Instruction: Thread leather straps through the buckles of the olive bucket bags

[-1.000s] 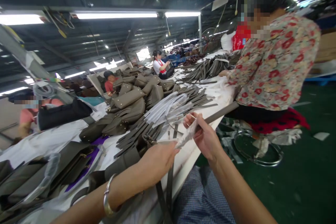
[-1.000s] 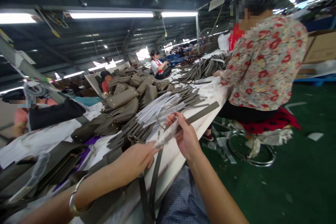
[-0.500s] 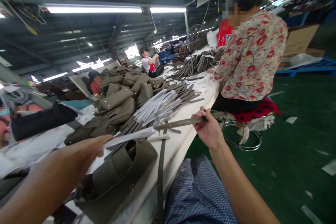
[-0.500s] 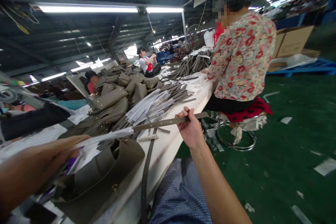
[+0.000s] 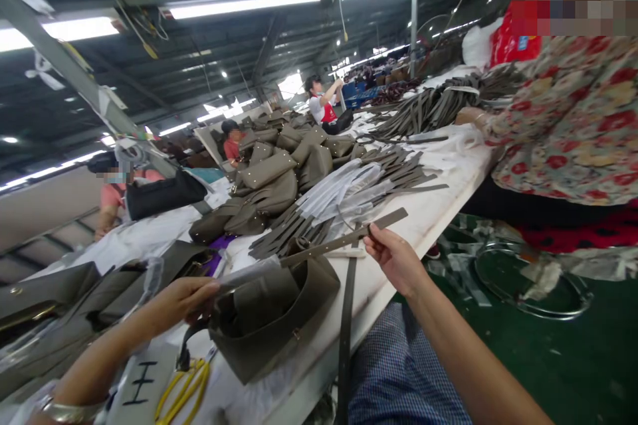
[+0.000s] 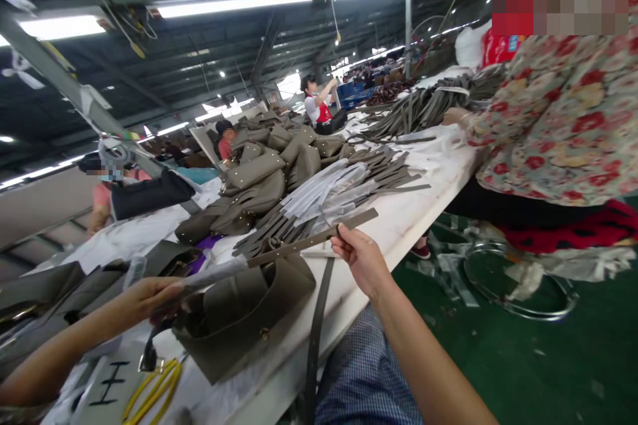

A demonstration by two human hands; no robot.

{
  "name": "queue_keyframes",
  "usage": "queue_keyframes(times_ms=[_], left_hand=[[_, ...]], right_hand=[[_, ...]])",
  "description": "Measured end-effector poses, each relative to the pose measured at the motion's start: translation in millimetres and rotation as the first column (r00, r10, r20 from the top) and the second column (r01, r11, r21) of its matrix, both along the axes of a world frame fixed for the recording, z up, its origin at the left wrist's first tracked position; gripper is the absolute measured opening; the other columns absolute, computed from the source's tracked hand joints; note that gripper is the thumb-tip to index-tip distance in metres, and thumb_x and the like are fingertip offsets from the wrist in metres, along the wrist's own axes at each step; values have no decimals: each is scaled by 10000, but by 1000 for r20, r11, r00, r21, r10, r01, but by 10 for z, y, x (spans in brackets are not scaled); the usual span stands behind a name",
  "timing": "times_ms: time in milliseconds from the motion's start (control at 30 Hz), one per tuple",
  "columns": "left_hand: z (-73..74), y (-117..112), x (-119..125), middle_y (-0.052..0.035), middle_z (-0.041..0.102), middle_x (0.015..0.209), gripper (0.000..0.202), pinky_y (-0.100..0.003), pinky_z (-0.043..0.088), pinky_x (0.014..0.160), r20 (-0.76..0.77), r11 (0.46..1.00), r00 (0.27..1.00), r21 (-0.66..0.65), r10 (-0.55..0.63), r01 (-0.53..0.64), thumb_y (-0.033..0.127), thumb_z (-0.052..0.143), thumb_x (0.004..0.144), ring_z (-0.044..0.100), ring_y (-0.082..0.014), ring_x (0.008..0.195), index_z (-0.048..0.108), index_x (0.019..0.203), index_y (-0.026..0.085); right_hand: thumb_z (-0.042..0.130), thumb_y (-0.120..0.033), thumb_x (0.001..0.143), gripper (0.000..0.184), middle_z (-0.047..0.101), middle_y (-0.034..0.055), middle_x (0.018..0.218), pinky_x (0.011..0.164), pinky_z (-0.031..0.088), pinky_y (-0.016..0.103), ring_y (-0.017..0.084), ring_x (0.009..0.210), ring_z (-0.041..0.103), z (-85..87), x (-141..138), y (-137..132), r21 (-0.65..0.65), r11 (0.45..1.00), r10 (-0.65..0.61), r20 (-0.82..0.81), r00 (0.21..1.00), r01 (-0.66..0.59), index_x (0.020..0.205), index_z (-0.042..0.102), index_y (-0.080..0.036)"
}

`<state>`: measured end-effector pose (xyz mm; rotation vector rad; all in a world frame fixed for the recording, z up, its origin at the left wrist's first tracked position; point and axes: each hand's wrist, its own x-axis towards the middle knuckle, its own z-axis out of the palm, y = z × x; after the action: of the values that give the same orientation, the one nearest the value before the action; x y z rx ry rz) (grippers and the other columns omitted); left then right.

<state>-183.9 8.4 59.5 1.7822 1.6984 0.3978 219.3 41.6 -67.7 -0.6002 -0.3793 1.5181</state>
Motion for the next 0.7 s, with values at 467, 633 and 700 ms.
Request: queue_keyframes(times_ms=[467, 633, 700], left_hand=[[-72, 321, 1048, -76, 645, 1285, 410, -365, 409, 1022, -296, 818, 881, 348, -369, 459, 484, 475, 940, 581, -257, 1166, 644, 1233, 253], [-145, 418, 1425, -47, 716, 998, 266, -272, 458, 744, -211, 796, 866, 340, -454, 500, 422, 591, 887, 636, -201, 838, 703, 1035, 231], [-172, 455, 1415, -32, 709, 900, 245, -249, 437, 671, -169, 808, 866, 311, -471, 501, 421, 636, 855, 622, -184, 757, 706, 961, 212]], right_hand=[[873, -339, 658, 335, 719, 49, 683, 592, 596, 165, 137, 653, 702, 119, -376, 3, -3, 998, -59, 145, 988, 60, 873, 746, -117], [855, -368, 685, 354, 714, 48, 680, 600, 585, 162, 127, 650, 688, 244, -412, -38, 55, 998, -39, 184, 982, 29, 908, 751, -114], [845, -358, 702, 344, 707, 43, 672, 589, 578, 155, 116, 633, 675, 266, -388, -41, 64, 998, -33, 175, 984, 22, 926, 751, -114]])
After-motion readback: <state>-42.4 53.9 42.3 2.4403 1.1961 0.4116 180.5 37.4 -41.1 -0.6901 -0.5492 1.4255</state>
